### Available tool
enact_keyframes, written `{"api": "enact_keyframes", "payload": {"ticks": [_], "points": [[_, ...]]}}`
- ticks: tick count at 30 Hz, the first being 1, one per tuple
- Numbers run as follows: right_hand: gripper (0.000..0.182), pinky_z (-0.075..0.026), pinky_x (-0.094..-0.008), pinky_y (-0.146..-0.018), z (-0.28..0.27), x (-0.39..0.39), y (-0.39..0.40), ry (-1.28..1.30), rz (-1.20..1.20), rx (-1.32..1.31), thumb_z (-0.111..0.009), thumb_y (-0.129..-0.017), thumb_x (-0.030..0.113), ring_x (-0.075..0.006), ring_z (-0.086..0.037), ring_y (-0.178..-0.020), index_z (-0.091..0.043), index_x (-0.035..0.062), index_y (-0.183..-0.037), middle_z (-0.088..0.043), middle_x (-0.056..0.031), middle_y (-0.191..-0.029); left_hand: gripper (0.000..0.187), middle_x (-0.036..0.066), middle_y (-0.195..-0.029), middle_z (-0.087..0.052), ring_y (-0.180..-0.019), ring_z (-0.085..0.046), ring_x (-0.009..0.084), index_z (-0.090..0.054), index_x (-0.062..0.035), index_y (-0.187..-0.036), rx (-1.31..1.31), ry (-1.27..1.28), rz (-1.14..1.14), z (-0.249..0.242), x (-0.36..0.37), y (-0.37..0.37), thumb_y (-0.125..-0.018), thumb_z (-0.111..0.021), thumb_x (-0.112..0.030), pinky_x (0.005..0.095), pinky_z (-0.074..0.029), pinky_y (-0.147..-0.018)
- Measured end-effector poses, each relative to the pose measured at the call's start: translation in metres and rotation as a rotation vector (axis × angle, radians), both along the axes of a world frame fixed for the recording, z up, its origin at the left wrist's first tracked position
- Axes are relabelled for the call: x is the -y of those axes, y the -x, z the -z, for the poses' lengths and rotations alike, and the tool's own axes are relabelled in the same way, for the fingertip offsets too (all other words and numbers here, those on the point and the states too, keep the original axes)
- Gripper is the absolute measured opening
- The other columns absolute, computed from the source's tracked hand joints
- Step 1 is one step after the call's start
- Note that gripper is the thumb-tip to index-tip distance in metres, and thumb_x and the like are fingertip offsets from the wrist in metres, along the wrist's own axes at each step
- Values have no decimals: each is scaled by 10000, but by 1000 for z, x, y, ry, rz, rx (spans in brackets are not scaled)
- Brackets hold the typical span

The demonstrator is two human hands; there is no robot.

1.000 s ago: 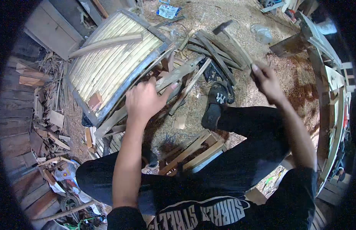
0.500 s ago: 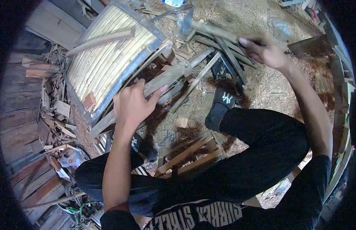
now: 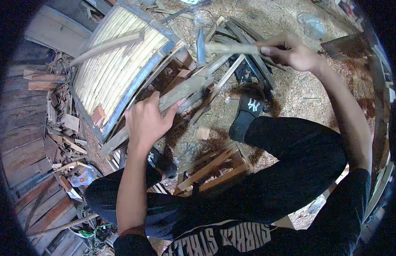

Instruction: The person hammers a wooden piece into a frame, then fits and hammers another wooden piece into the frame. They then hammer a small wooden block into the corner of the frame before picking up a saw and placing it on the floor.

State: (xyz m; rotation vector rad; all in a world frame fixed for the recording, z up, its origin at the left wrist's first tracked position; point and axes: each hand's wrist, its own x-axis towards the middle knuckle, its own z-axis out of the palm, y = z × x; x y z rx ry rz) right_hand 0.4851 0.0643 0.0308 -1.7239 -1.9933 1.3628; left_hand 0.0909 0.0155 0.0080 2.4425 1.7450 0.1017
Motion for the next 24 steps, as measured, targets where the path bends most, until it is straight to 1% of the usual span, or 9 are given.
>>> {"api": "enact_keyframes", "payload": {"ticks": [3,6,8,10,12,14,18,20,24], "points": [[371,-537,-372,-890,31,0,-2,-314,-46,-109,-650,-1026,349,-211,-691,-949,-725,108,-1298,-775,-141,-1091,588,245,-658,-662,-672,-701,432,-690,11,-867,7,34,-15,-2,-4,-3,-887,-724,-575,515,-540,-615],[374,-539,-388,-899,12,2,-1,-146,-240,-1,-644,-1029,349,-233,-697,-954,-723,105,-1301,-774,-144,-1120,585,244,-664,-666,-675,-702,434,-689,8,-861,-2,31,3,0,-2,-1,-891,-719,-576,518,-544,-620],[392,-536,-382,-898,17,2,-3,-85,-157,-6,-629,-1039,351,-218,-689,-955,-706,92,-1323,-775,-138,-1097,576,245,-665,-665,-677,-702,435,-686,7,-853,-5,27,-5,-3,-2,-3,-888,-724,-567,519,-545,-623],[411,-530,-366,-906,19,3,-1,-74,161,-109,-624,-1044,361,-191,-680,-969,-695,80,-1335,-774,-134,-1070,568,246,-665,-665,-680,-702,437,-684,6,-845,-10,25,-20,-4,-3,-2,-885,-730,-558,520,-546,-626],[415,-531,-334,-874,21,3,-6,-8,206,-155,-624,-1046,367,-155,-660,-909,-697,76,-1333,-769,-103,-998,591,240,-695,-701,-675,-727,409,-728,1,-950,-14,41,0,-3,-5,-1,-874,-726,-586,495,-570,-621],[406,-512,-297,-775,24,5,-9,-267,-20,21,-637,-1041,358,-111,-604,-825,-704,76,-1326,-741,-48,-914,585,236,-692,-702,-674,-727,409,-723,-2,-933,-27,27,-5,-3,-5,-2,-876,-725,-584,493,-572,-620],[387,-504,-290,-752,29,5,-27,-156,-185,21,-653,-1034,329,-107,-584,-800,-708,71,-1317,-728,-34,-892,567,229,-683,-699,-672,-729,407,-706,-10,-887,-28,-20,20,-3,2,-2,-882,-721,-577,494,-574,-612],[393,-514,-323,-883,11,9,-19,29,40,-68,-668,-1022,305,-153,-647,-946,-695,63,-1330,-753,-86,-1039,561,228,-684,-700,-670,-729,405,-706,-11,-887,-29,-24,15,-4,1,-2,-882,-722,-572,496,-574,-607],[412,-524,-348,-926,-9,30,-4,60,183,-4,-654,-1023,256,-188,-664,-964,-650,54,-1382,-732,-109,-1145,562,224,-687,-704,-664,-730,397,-706,-18,-885,-38,-12,15,-5,-2,-5,-888,-714,-580,495,-574,-591]]}}
